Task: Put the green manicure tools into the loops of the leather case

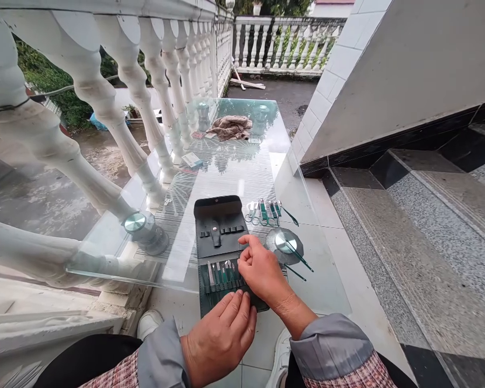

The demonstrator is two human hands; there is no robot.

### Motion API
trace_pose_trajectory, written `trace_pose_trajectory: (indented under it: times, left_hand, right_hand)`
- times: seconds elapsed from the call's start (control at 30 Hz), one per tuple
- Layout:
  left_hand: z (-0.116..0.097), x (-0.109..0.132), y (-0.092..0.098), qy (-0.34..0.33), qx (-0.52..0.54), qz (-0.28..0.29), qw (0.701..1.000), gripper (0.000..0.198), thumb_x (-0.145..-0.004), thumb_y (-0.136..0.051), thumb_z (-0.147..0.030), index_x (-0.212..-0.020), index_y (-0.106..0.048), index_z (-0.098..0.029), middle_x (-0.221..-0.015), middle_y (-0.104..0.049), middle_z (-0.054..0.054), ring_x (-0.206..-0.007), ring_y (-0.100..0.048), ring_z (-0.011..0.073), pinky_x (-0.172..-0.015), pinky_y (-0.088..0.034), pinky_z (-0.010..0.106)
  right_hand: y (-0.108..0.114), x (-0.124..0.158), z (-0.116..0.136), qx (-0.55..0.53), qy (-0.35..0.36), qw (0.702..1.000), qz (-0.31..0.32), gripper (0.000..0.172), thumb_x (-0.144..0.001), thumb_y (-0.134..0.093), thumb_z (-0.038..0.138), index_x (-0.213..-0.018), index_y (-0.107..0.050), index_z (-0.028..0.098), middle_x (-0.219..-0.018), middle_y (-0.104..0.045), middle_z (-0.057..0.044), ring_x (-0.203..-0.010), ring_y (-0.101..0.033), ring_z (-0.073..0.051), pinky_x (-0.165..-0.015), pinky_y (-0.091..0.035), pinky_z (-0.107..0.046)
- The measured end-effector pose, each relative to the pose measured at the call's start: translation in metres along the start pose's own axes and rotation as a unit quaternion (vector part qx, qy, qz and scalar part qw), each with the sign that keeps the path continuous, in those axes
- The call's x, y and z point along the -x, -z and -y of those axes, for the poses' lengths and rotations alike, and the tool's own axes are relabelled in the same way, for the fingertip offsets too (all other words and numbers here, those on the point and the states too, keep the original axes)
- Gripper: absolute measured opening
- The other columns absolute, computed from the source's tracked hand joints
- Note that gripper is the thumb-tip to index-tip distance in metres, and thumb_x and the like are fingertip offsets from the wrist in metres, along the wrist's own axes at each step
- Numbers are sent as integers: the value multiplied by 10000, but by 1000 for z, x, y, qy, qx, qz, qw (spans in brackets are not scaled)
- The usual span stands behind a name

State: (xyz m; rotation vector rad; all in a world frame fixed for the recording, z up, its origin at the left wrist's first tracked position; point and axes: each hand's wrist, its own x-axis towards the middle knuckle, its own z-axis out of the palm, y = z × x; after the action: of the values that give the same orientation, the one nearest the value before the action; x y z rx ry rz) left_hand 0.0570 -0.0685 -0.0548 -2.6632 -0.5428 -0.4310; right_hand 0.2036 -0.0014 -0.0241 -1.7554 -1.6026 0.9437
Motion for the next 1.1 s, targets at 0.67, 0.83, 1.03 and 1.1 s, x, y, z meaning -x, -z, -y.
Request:
trace_pose_trajectory:
  times: [0.67, 0.83, 1.03, 1.1]
  left_hand:
    - [17, -15, -2, 59, 101, 17, 993, 245, -884, -328, -44, -867, -569, -84, -762, -548, 74, -723, -535, 176, -654, -470, 322]
    - [13, -16, -2, 61, 84, 14, 995, 277, -868, -300, -38, -841, -572, -81, -806, -549, 107, -755, -528, 203, -638, -451, 339]
    - [21, -22, 4, 91, 130, 13, 987, 275, -899, -299, -52, -922, -572, -76, -758, -513, 67, -710, -475, 177, -627, -429, 309]
    - [27, -24, 5, 144, 157, 33, 976, 244, -908, -330, -69, -869, -567, -115, -741, -491, 46, -672, -437, 166, -611, -414, 299]
  right_hand:
    - [8, -3, -9, -66, -14, 998, 14, 368, -624, -481, 146, -985, -498, 215, -592, -525, 82, -487, -452, -77, -501, -384, -205]
    - [11, -9, -8, -136, -67, 985, 83, 388, -597, -484, 150, -979, -478, 214, -536, -480, 100, -432, -443, -83, -404, -353, -194]
    - [14, -11, -10, -159, -67, 983, 60, 386, -608, -500, 161, -991, -498, 208, -542, -476, 93, -422, -417, -70, -401, -347, -184]
    - [16, -11, -12, -163, -55, 985, 26, 376, -633, -506, 177, -1008, -495, 211, -565, -490, 87, -431, -414, -66, -425, -362, -188]
